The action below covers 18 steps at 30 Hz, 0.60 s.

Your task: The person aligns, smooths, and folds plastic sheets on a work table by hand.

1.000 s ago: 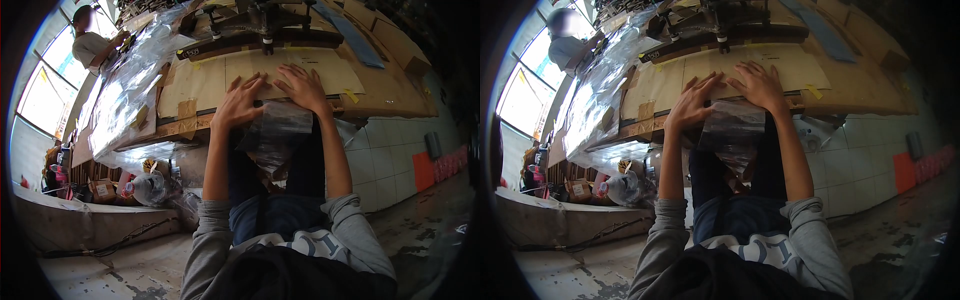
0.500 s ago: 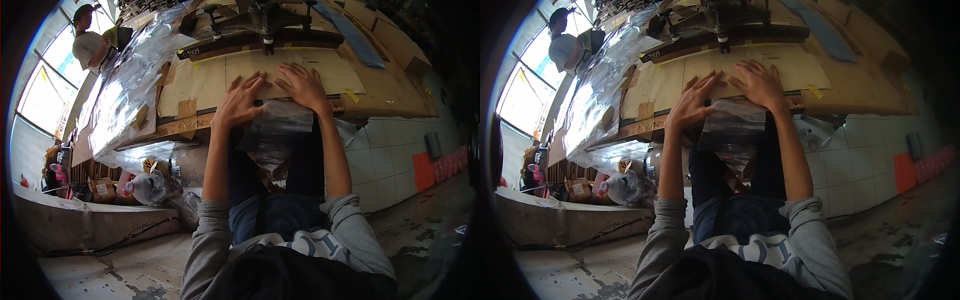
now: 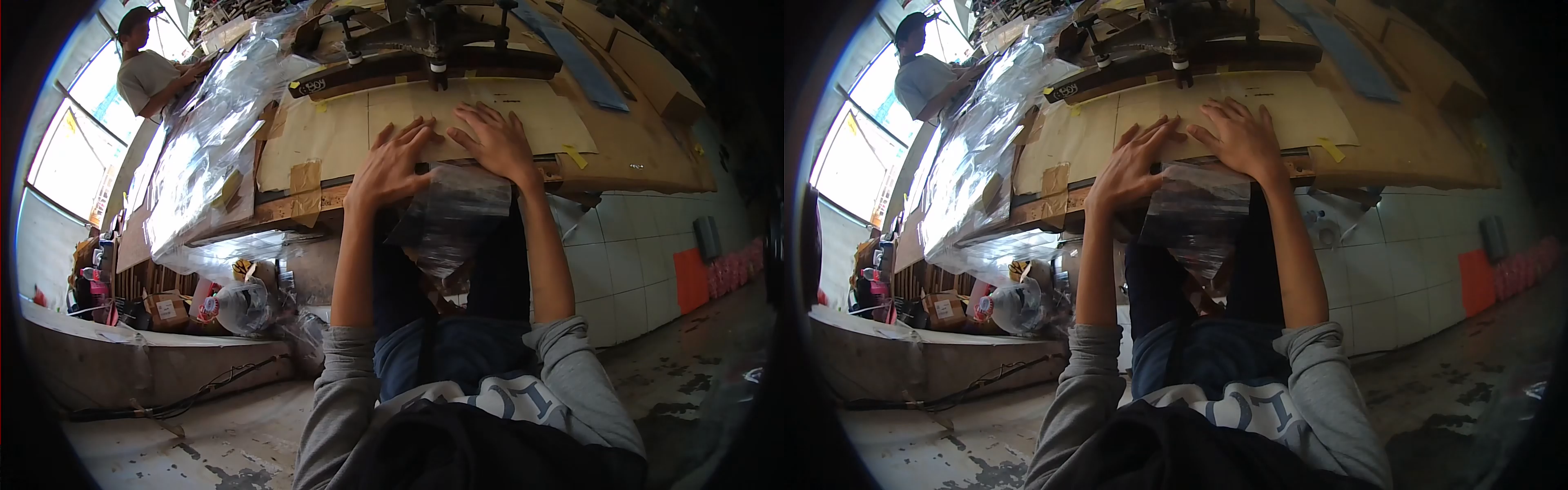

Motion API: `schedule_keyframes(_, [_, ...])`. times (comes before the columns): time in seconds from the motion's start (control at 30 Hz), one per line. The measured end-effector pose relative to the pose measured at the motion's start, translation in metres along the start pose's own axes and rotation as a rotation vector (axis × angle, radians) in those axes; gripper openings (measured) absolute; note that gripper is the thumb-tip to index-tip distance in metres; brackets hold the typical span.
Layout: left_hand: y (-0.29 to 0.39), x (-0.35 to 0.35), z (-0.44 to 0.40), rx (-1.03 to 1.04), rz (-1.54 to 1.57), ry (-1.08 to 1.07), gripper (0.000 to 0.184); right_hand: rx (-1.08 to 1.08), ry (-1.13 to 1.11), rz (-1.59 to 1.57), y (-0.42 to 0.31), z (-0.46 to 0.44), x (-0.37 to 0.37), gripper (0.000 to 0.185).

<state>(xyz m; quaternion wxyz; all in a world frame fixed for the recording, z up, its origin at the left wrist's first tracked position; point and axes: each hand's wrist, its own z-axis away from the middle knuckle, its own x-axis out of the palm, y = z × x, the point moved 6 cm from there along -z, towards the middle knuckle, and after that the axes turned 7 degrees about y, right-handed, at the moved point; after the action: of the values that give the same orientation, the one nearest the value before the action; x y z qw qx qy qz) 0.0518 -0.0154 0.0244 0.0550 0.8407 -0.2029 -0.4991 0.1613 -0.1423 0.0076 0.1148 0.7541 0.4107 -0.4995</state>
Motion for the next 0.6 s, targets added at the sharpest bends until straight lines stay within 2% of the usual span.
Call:
schedule_keyframes(0.07, [-0.0004, 0.0001, 0.0003, 0.012, 0.001, 0.005, 0.059, -0.002, -0.011, 0.006, -0.0001, -0.0004, 0.0003, 0.063])
schedule_keyframes(0.17, [-0.0053, 0.0046, -0.0010, -0.019, 0.019, -0.052, 0.098, 0.001, -0.023, 0.008, -0.0007, 0.0002, -0.0003, 0.063])
schedule_keyframes(0.27, [-0.0017, 0.0010, 0.0002, 0.011, -0.004, -0.009, 0.061, 0.003, -0.032, 0.015, -0.0011, -0.0002, -0.0002, 0.063])
schedule_keyframes(0.6, [0.0003, -0.0012, 0.0011, 0.009, -0.006, -0.002, 0.067, -0.015, -0.021, 0.023, -0.0026, 0.0014, -0.0013, 0.060])
